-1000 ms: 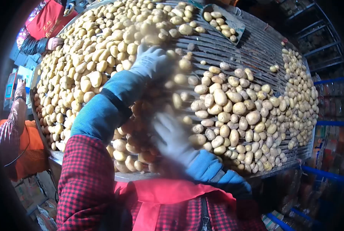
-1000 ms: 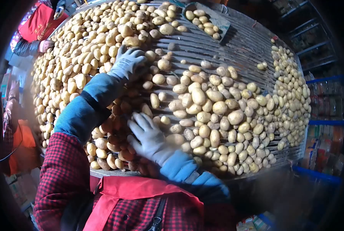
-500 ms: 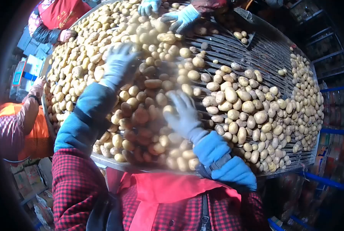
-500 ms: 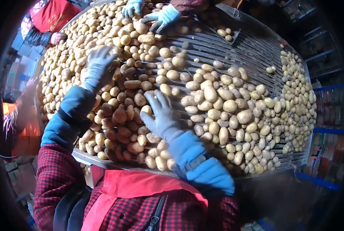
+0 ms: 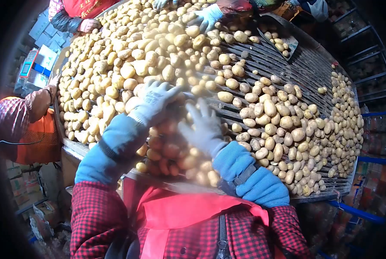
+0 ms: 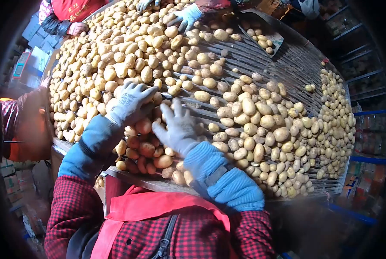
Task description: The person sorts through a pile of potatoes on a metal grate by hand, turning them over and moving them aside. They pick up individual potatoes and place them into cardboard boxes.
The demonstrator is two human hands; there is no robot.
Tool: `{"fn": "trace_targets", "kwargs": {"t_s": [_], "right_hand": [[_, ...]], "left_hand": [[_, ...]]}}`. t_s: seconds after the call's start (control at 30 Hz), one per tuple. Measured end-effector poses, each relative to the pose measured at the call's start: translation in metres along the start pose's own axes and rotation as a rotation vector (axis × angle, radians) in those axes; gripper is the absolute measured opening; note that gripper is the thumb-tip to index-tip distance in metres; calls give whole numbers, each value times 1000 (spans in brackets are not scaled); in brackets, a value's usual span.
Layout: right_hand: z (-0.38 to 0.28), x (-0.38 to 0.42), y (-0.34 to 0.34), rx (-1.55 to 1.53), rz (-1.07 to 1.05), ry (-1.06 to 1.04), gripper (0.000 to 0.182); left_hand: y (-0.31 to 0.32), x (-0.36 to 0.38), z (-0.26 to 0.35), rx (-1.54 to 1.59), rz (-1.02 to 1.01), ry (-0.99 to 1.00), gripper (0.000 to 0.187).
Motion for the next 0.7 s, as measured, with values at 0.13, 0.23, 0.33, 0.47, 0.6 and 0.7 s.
{"fn": "trace_targets", "kwargs": {"t_s": [0.13, 0.23, 0.33, 0.47, 0.6, 0.7], "right_hand": [[-29, 18, -4, -87, 35, -241, 64], [-28, 27, -12, -217, 30, -329, 58], [1, 18, -29, -414, 175, -336, 46], [68, -31, -61, -278, 317, -259, 46], [119, -85, -86, 5, 360, -276, 42], [140, -111, -89, 58, 256, -247, 43]], "left_hand": [[-39, 33, -6, 15, 6, -93, 54], [-61, 41, -11, -11, -233, -154, 53], [-66, 7, -13, -35, -52, 38, 53], [-44, -94, 6, -86, 97, 290, 50], [-1, -184, 5, -224, 99, 287, 58], [28, -207, -24, -242, 281, 229, 72]]}}
Point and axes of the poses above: each hand's wrist, its own x-axis away from the middle knuckle, its own y-axis out of the palm, z = x × y, the point moved 4 cm from there along -x, towards the middle knuckle, and after that the axes turned 8 degrees about x, right-handed, at the moved point
